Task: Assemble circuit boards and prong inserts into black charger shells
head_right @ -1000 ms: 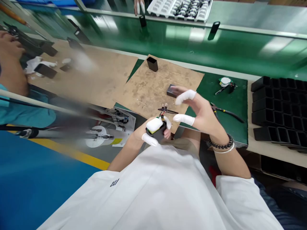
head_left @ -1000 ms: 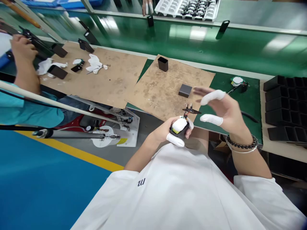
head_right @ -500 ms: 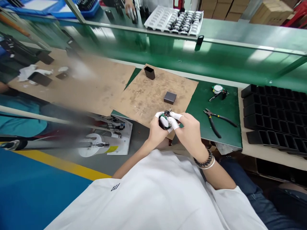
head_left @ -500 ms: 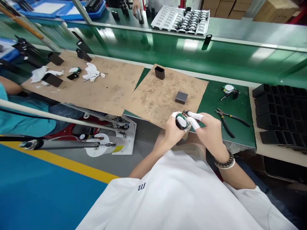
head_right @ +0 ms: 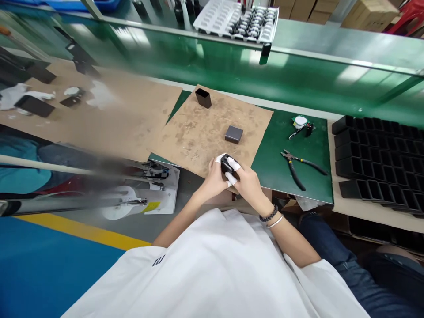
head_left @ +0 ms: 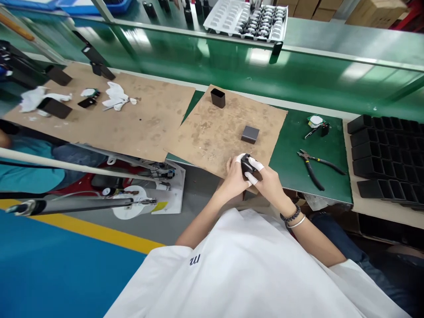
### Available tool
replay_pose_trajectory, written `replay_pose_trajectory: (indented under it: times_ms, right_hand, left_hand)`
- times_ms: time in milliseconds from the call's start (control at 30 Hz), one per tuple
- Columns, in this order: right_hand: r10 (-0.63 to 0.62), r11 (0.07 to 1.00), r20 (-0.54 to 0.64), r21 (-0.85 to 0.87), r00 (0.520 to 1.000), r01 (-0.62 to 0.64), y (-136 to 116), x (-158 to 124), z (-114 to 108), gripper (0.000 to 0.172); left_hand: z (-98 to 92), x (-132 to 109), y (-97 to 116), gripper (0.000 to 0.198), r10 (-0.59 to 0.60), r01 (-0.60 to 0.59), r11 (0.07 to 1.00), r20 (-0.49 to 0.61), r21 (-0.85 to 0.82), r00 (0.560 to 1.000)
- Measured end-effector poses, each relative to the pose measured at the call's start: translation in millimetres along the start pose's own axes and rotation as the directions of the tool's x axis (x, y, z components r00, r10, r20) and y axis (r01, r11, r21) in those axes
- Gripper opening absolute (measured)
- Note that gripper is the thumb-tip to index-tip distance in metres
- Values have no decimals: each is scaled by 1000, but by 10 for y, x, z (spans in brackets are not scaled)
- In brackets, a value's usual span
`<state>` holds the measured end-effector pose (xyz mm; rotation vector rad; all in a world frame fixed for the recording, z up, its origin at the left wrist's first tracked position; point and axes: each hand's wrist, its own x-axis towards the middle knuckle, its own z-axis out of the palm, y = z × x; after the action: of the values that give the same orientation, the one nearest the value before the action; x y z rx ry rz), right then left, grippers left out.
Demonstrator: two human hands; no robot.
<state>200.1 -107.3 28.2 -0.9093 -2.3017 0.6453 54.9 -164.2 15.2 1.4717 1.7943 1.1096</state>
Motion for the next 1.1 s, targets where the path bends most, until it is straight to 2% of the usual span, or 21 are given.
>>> replay_pose_trajectory:
  times_ms: [33,100,200,267,367,500,567,633,767,867,933,1000,1033,1067,1100]
  right_hand:
    - [-29,999,-3,25,1000,29,18,-2,-15,39]
    - [-80,996,-71,25,994,82,45,-2,-59,36]
    - [-88,994,-217,-79,972,73,84,-1,-94,31]
    - [-79,991,-201,-122,976,55,107,-4,-79,27]
    - [-106,991,-140,-101,985,92,114,-9,-52,25]
    - [-115,989,-320,-127,940,78,86,-20,-43,21]
    - [-113,986,-289,-150,950,72,83,-29,-32,19]
    - [-109,987,-228,-143,967,77,86,-45,-20,20]
    - [-59,991,-327,-135,943,15,119,-93,36,18]
    - [-10,989,-238,-148,971,-27,179,-113,117,18]
    - [70,995,-158,-56,985,-80,188,-108,151,19]
    - [202,970,-165,173,965,-173,126,-89,146,20]
    - [291,914,-175,342,941,-219,66,-76,128,24]
    - [395,809,-155,525,905,-263,-11,-62,101,28]
    - [496,653,-88,693,864,-304,-97,-47,66,32]
  left_hand:
    - [-112,-59,-24,82,8,-10,999,51,39,999]
    - [-335,-191,-85,85,-21,18,995,33,98,999]
    - [-583,-366,-202,77,-100,120,982,-136,146,986]
    - [-661,-435,-270,71,-135,170,976,-230,140,964]
    - [-662,-466,-309,61,-168,216,965,-280,151,945]
    - [-558,-440,-256,49,-198,272,938,-312,213,929]
    - [-503,-420,-217,46,-198,283,930,-332,232,922]
    - [-461,-400,-187,44,-182,275,928,-338,252,923]
    - [-409,-378,-167,42,-121,220,935,-333,277,935]
    - [-366,-385,-159,41,-77,179,944,-340,278,937]
    - [-318,-390,-137,45,-40,118,963,-307,242,951]
    - [-255,-379,-91,56,22,14,989,-238,150,971]
    - [-223,-363,-59,64,59,-41,995,-207,91,977]
    - [-194,-340,-20,71,95,-90,995,-191,33,977]
    - [-172,-310,25,75,127,-133,991,-193,-17,973]
